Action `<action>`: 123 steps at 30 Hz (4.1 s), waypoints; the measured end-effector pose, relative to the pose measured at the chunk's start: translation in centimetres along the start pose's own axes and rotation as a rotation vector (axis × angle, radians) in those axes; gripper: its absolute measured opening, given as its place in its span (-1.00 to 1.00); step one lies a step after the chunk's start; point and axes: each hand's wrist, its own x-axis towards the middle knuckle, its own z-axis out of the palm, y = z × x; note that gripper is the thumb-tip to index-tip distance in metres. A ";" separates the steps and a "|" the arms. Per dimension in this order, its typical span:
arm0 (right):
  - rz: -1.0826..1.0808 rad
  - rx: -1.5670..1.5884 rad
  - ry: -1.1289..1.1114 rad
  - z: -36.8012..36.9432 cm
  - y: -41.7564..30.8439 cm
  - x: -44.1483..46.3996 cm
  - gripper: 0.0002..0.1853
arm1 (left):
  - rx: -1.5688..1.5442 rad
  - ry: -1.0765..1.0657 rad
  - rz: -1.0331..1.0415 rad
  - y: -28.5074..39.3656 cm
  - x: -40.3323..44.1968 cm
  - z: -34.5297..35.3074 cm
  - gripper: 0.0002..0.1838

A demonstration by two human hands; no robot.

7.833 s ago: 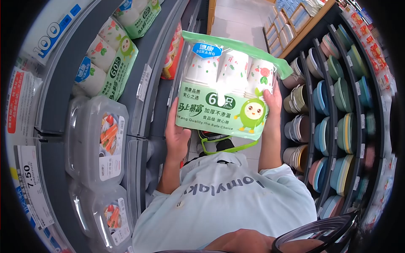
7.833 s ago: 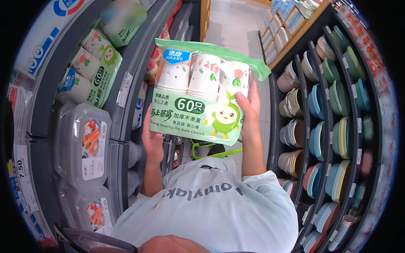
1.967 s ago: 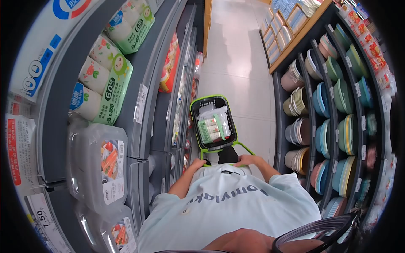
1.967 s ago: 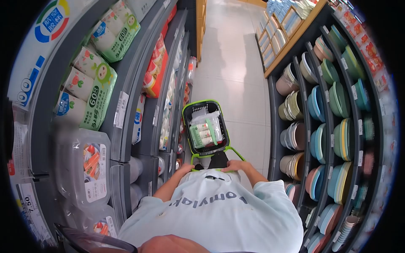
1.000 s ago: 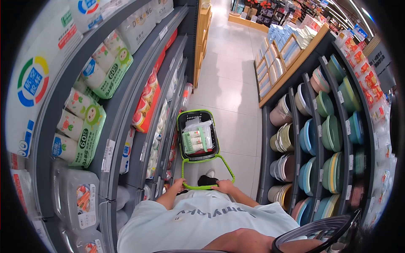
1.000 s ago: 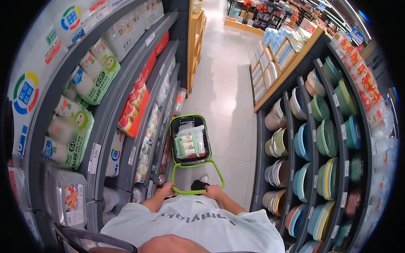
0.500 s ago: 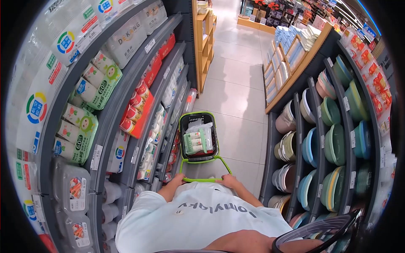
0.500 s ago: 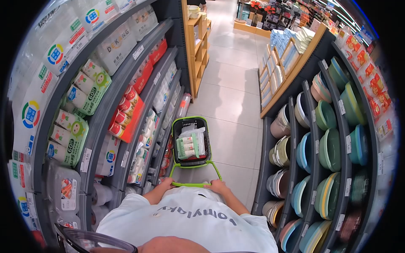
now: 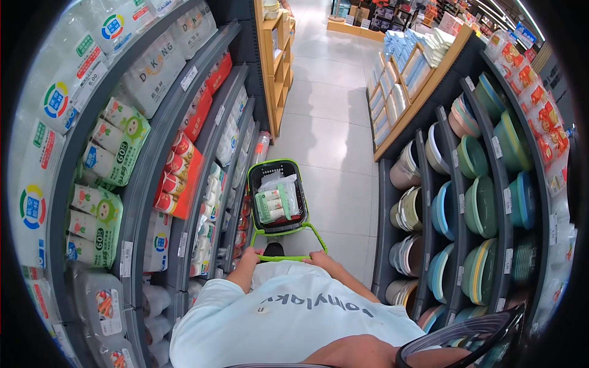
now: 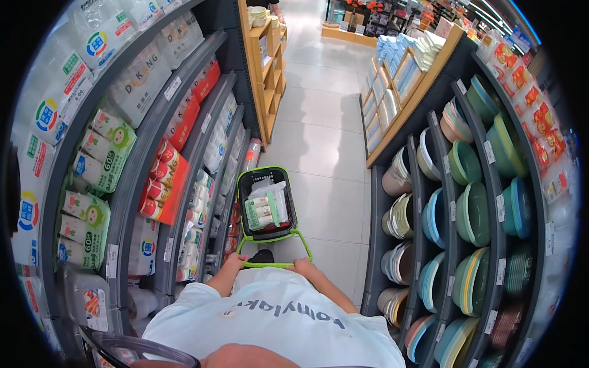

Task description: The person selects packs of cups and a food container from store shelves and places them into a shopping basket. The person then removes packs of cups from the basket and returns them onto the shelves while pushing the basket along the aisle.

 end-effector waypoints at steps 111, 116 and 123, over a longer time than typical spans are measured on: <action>0.624 0.859 0.227 -22.9 25.9 77.8 0.07 | 1.621 -0.160 0.470 20.5 29.0 45.2 -0.75; 0.698 1.047 0.113 -24.8 24.7 77.1 0.09 | 1.590 -0.085 0.472 19.3 28.4 44.6 -0.78; 0.637 0.966 0.290 -22.4 26.0 80.6 -0.11 | 1.430 -0.219 0.415 18.5 29.2 45.3 -0.79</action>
